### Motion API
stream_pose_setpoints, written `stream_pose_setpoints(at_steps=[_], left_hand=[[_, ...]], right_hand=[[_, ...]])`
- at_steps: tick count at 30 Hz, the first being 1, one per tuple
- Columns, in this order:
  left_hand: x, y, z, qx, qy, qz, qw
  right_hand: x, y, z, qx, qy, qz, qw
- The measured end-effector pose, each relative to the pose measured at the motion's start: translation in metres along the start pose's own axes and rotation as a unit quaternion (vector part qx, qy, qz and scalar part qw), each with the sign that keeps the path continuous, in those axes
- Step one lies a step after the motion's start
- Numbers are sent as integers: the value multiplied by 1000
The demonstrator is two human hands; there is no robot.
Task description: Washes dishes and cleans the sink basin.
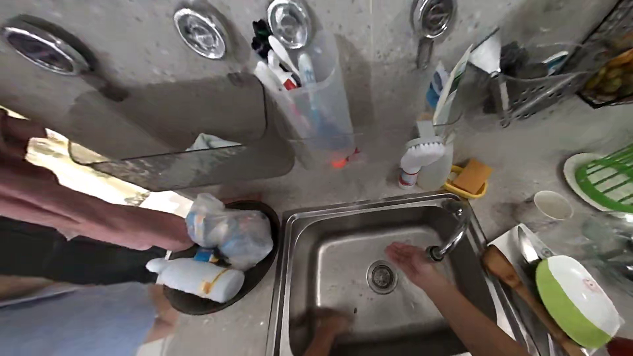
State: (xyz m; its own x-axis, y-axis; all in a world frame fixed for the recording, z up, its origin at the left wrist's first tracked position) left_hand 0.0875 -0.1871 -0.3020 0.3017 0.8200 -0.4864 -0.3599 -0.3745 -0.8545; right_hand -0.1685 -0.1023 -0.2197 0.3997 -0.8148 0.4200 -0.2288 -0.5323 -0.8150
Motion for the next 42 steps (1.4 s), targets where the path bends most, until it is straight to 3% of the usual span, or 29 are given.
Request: stream_pose_setpoints(at_steps=[2, 4, 6, 8, 9, 11, 12, 14, 16, 18, 20, 21, 22, 24, 27, 29, 32, 33, 35, 39, 42], left_hand=[[44, 8, -13, -92, 46, -31, 994], [64, 27, -6, -137, 9, 0, 990], [70, 44, 25, -101, -66, 26, 992], [64, 56, 75, -9, -167, 65, 984], [56, 57, 106, 75, -199, 79, 974], [36, 48, 151, 241, -278, 101, 924], [27, 42, 157, 268, -285, 113, 913], [19, 28, 134, 182, -223, 148, 946], [24, 24, 86, 38, -178, 160, 970], [39, 31, 39, -82, -198, 153, 965], [50, 47, 34, -92, -237, 143, 956], [50, 54, 52, -32, -262, 151, 953], [46, 55, 78, 50, -313, 158, 935], [40, 40, 131, 156, -478, 117, 856], [20, 9, 191, 165, -661, 46, 731], [-1, -2, 220, 173, -723, 40, 668], [-31, -17, 255, 233, -740, 40, 630], [-39, -21, 263, 256, -735, 41, 626], [-52, -32, 273, 291, -720, 53, 628], [-49, -38, 277, 293, -708, 50, 641], [-27, -34, 283, 193, -818, -1, 542]], right_hand=[[35, -6, 33, 99, -210, -85, 969], [41, -10, 52, 147, -360, -115, 914], [20, -6, 50, 148, -392, -83, 904], [-10, 2, 33, 127, -298, -33, 946], [-27, 7, 23, 110, -215, -13, 970], [-55, 17, 5, 68, -42, 0, 997], [-63, 19, -2, 47, 14, -2, 999], [-64, 15, -11, 13, 19, -8, 1000], [-47, -1, -6, 19, -132, -44, 990], [-35, -17, 11, 85, -307, -60, 946], [-45, -27, 6, 88, -435, -10, 896], [-53, -36, -12, 50, -494, 39, 867], [-59, -49, -38, -6, -546, 93, 833], [-70, -81, -96, -93, -605, 182, 770], [-83, -117, -188, -188, -559, 294, 752], [-85, -115, -250, -229, -518, 368, 737], [-86, -59, -301, -237, -489, 389, 743], [-83, -40, -309, -244, -509, 389, 728], [-81, -8, -316, -278, -549, 398, 680], [-74, 7, -309, -347, -552, 364, 666], [-69, 13, -307, -404, -570, 299, 649]])
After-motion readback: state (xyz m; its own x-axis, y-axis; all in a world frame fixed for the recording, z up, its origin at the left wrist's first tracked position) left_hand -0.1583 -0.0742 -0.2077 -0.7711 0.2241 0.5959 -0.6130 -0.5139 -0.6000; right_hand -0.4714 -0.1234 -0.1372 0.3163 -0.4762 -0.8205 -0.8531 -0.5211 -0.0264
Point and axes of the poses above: each hand's wrist, its own y-axis towards the middle knuckle, its own x-axis out of the palm, z = x × y, the point moved 9 cm from there along y, towards the middle knuckle, and after that the axes turned 11 degrees about x, right-handed, at the moved point
